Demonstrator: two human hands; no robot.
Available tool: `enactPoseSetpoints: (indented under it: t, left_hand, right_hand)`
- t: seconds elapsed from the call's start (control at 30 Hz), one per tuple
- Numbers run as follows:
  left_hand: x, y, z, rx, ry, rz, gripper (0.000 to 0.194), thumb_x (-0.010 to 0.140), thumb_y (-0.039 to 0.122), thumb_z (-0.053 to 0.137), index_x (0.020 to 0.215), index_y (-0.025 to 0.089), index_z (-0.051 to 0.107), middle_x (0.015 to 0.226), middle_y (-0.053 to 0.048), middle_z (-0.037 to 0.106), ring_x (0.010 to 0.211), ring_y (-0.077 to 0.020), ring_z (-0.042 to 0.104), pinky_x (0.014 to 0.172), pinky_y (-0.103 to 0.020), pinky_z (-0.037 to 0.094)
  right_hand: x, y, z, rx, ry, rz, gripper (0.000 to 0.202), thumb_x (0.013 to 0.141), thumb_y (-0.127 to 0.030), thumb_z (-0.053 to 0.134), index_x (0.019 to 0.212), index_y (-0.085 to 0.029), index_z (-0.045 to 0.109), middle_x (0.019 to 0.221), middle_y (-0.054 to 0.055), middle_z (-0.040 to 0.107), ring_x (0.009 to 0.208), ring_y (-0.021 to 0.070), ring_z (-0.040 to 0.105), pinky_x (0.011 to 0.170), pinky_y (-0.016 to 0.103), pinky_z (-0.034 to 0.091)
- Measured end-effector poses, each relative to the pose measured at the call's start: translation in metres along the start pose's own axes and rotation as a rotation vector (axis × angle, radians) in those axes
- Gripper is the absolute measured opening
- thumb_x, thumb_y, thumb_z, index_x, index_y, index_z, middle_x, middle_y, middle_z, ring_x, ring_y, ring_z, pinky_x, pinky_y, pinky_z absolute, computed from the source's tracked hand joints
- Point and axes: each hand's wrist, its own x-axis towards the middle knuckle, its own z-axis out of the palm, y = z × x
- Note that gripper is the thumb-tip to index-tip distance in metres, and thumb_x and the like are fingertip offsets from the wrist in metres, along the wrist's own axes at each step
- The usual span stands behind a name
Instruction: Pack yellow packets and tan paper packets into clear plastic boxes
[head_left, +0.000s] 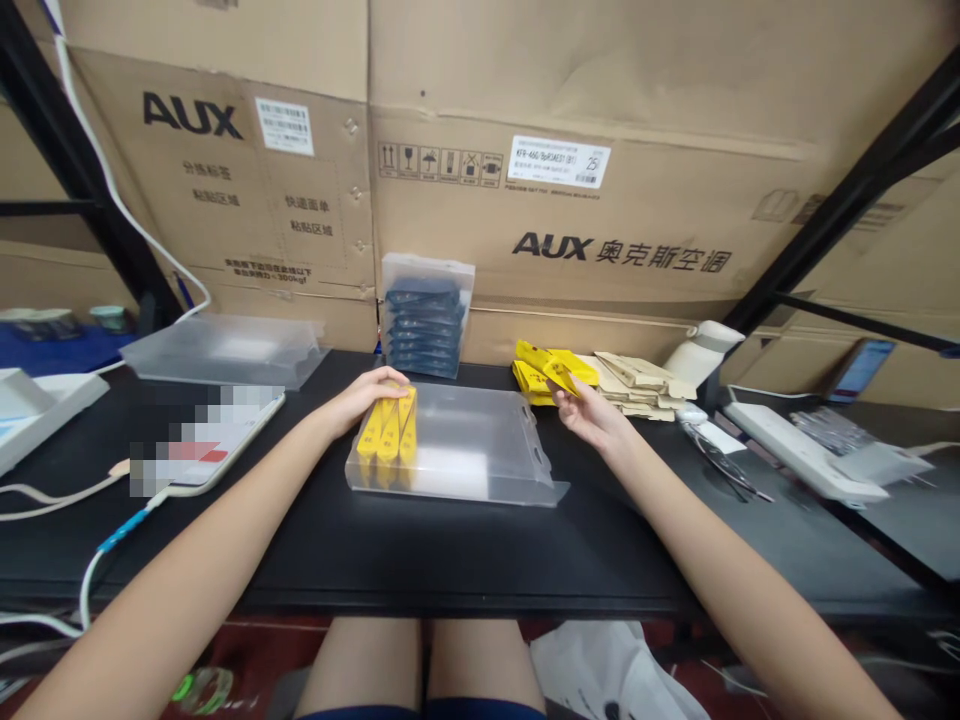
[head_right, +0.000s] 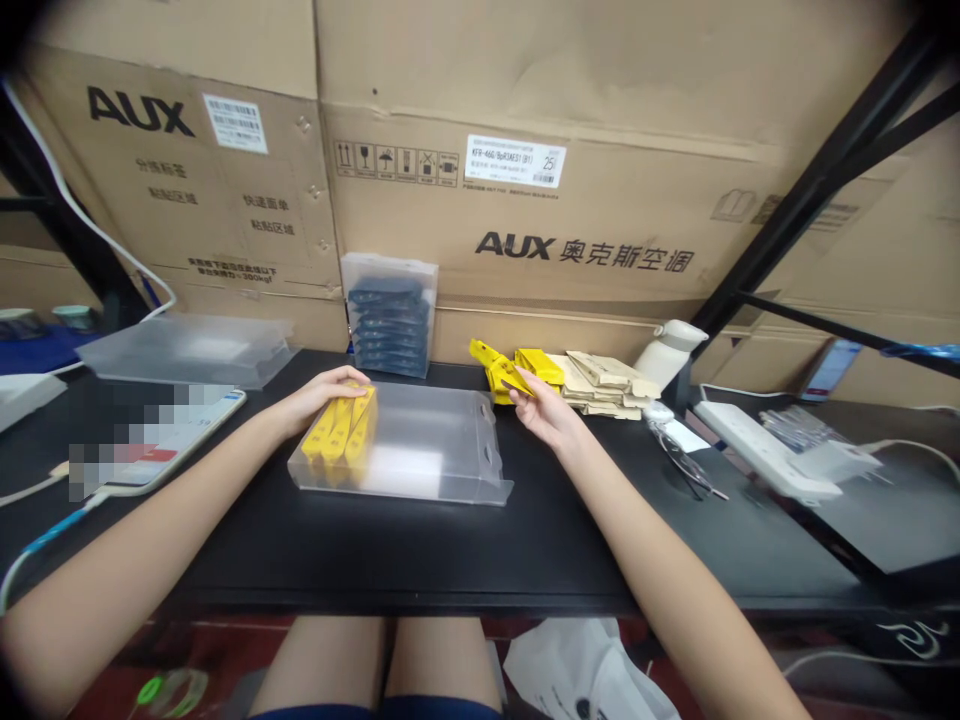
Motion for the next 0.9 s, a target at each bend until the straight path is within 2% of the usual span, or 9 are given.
enactPoseSetpoints:
  t: [0.17,0.3,0.37,0.47,0.53,0.63,0.77,0.9]
  left_hand:
    - [-0.0024,0.0027,0.0024,0.003,0.004,-0.006,0.037,0.051,0.031,0.078,0.081,0.02,0.059,0.073,0.002,0.064,0.068,-0.0181,0.062,0.067,-0.031,0.045]
    - [-0.0019,0.0024,0.0018,-0.011,0.004,-0.009,0.037,0.051,0.03,0.078,0.081,0.02,0.059,0.072,0.002,0.064,0.068,-0.0175,0.061,0.067,-0.03,0.045]
    - [-0.001,0.0015,0.0012,-0.023,0.003,-0.011,0.037,0.051,0.029,0.079,0.081,0.019,0.059,0.071,0.002,0.064,0.067,-0.0172,0.062,0.066,-0.03,0.045]
    - [0.0003,0.0004,0.0004,-0.032,-0.005,-0.016,0.038,0.051,0.03,0.079,0.082,0.019,0.059,0.071,0.002,0.064,0.066,-0.0172,0.062,0.066,-0.03,0.045]
    - [0.0007,0.0,0.0001,-0.035,-0.007,-0.017,0.039,0.05,0.03,0.079,0.082,0.02,0.059,0.071,0.002,0.064,0.066,-0.0175,0.062,0.066,-0.03,0.046]
    - [0.0008,-0.0001,-0.0002,-0.033,-0.005,-0.018,0.04,0.049,0.03,0.08,0.082,0.02,0.06,0.072,0.002,0.065,0.066,-0.0176,0.062,0.068,-0.031,0.046]
    - [-0.0006,0.0009,0.0005,-0.032,-0.003,-0.016,0.039,0.049,0.03,0.08,0.081,0.02,0.06,0.072,0.002,0.064,0.067,-0.0172,0.061,0.067,-0.03,0.046]
    - [-0.0024,0.0026,0.0026,-0.025,0.009,-0.02,0.04,0.049,0.031,0.08,0.081,0.019,0.06,0.071,0.002,0.064,0.066,-0.0169,0.061,0.066,-0.029,0.045]
  right_hand:
    - [0.0003,0.0022,0.0004,-0.031,-0.037,-0.035,0.01,0.07,-0.021,0.071,0.077,-0.021,0.063,0.068,-0.003,0.067,0.043,0.0052,0.056,0.035,0.01,0.047]
    - [-0.0017,0.0022,-0.0004,-0.053,-0.075,-0.063,0.019,0.066,-0.017,0.071,0.082,-0.022,0.062,0.079,-0.002,0.07,0.052,0.0072,0.061,0.036,0.011,0.047]
    - [-0.0036,0.0022,-0.0008,-0.091,-0.109,-0.064,0.023,0.064,-0.015,0.071,0.084,-0.022,0.062,0.087,0.0,0.071,0.065,0.0108,0.066,0.044,0.014,0.052]
    - [-0.007,0.003,0.0006,-0.158,-0.161,-0.061,0.023,0.067,-0.018,0.067,0.089,-0.022,0.061,0.099,0.004,0.071,0.086,0.0171,0.068,0.065,0.026,0.059]
    - [-0.0085,0.0037,0.0029,-0.218,-0.192,-0.081,0.021,0.072,-0.022,0.063,0.093,-0.022,0.061,0.105,0.005,0.069,0.097,0.0199,0.066,0.077,0.033,0.058]
    - [-0.0089,0.0039,0.0058,-0.243,-0.207,-0.09,0.02,0.075,-0.025,0.06,0.095,-0.022,0.06,0.111,0.006,0.068,0.104,0.0214,0.064,0.085,0.039,0.055]
    - [-0.0067,0.0036,0.0065,-0.157,-0.159,-0.071,0.02,0.077,-0.024,0.06,0.097,-0.023,0.06,0.115,0.005,0.066,0.104,0.0206,0.064,0.085,0.037,0.055]
    - [-0.0047,0.0057,0.0068,-0.233,-0.026,-0.047,0.017,0.08,-0.025,0.061,0.096,-0.021,0.062,0.105,0.006,0.07,0.091,0.0192,0.068,0.07,0.03,0.058]
